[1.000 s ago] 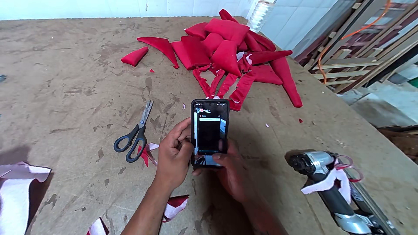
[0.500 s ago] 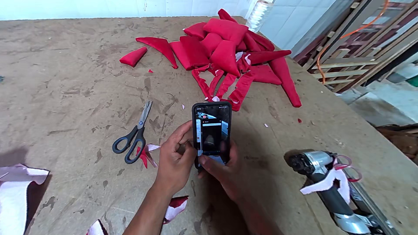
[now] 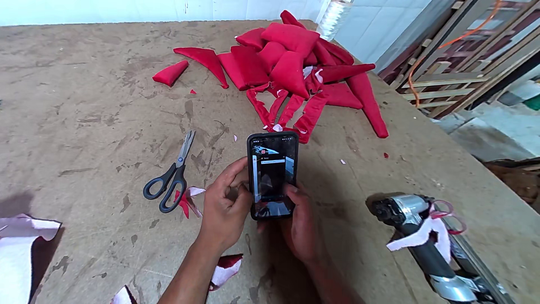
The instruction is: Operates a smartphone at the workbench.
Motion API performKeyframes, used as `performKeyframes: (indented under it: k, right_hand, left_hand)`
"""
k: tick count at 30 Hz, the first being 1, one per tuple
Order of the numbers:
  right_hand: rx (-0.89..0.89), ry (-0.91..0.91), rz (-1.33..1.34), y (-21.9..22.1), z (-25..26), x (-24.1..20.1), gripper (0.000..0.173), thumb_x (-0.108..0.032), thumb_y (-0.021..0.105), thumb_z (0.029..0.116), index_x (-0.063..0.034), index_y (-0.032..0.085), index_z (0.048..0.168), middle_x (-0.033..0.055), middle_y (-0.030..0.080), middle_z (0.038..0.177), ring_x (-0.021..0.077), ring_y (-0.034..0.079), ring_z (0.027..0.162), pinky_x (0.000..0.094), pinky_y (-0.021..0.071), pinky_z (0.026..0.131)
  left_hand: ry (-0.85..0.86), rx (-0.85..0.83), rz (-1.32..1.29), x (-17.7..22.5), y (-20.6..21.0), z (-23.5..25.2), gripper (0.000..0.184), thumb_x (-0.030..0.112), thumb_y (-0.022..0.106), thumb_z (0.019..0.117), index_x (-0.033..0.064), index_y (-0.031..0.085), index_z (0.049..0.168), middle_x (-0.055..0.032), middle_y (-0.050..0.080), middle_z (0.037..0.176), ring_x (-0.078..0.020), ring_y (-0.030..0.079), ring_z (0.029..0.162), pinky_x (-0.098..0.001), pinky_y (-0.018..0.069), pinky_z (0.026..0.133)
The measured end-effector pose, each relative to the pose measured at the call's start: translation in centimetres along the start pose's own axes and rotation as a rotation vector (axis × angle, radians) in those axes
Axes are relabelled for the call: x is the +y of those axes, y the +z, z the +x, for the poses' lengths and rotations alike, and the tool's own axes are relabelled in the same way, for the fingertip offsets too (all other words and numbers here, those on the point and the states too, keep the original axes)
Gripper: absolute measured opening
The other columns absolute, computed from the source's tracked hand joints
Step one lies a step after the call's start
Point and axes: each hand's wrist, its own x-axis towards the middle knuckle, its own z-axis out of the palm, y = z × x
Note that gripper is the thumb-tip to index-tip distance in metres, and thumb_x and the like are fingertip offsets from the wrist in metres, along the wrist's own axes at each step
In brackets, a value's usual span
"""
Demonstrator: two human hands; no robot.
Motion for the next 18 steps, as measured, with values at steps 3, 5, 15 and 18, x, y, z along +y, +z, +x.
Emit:
performKeyframes:
  k: [3, 5, 15, 18]
  right_hand:
    - [-0.053, -0.001, 0.055, -0.12, -0.05, -0.07, 0.050, -0.044, 0.046, 0.1039, -0.0063, 0.052, 0.137, 0.0209, 0.069, 0.110, 0.0322, 0.074, 0.083, 0.0453, 0.0643, 0.059]
    - [-0.146, 0.000, 0.099, -0.35, 0.03, -0.14, 0.045, -0.034, 0.052, 0.1021, -0.0067, 0.049, 0.138, 0.0204, 0.067, 0.113, 0.0325, 0.073, 0.088, 0.0474, 0.0647, 0.065]
    - [-0.290, 0.034, 0.074, -0.07, -0.12, -0.76, 0.055, 0.003, 0.050, 0.0921, -0.0077, 0.038, 0.144, 0.0205, 0.062, 0.127, 0.0381, 0.069, 0.109, 0.0598, 0.0618, 0.085]
    - [-0.296, 0.038, 0.068, -0.03, -0.20, -0.93, 0.058, 0.002, 0.054, 0.0913, -0.0090, 0.037, 0.146, 0.0194, 0.062, 0.127, 0.0368, 0.069, 0.109, 0.0580, 0.0622, 0.085]
  left_hand:
    - [-0.013, 0.010, 0.008, 0.00, -0.09, 0.02, 0.047, 0.001, 0.055, 0.0978, 0.0125, 0.057, 0.144, -0.0110, 0.075, 0.105, -0.0216, 0.072, 0.080, -0.0322, 0.0618, 0.065]
    - [-0.021, 0.019, -0.005, -0.03, -0.22, 0.09, 0.048, 0.001, 0.054, 0.0979, 0.0118, 0.057, 0.144, -0.0120, 0.075, 0.104, -0.0216, 0.072, 0.078, -0.0318, 0.0613, 0.064]
    - [0.001, 0.037, -0.088, -0.12, -0.58, 0.25, 0.048, -0.004, 0.047, 0.0985, 0.0056, 0.055, 0.145, -0.0164, 0.073, 0.108, -0.0238, 0.073, 0.089, -0.0364, 0.0628, 0.076]
    - [0.004, 0.036, -0.086, -0.24, -0.61, 0.24, 0.048, -0.004, 0.048, 0.0986, 0.0056, 0.056, 0.145, -0.0156, 0.073, 0.109, -0.0229, 0.072, 0.089, -0.0353, 0.0626, 0.075]
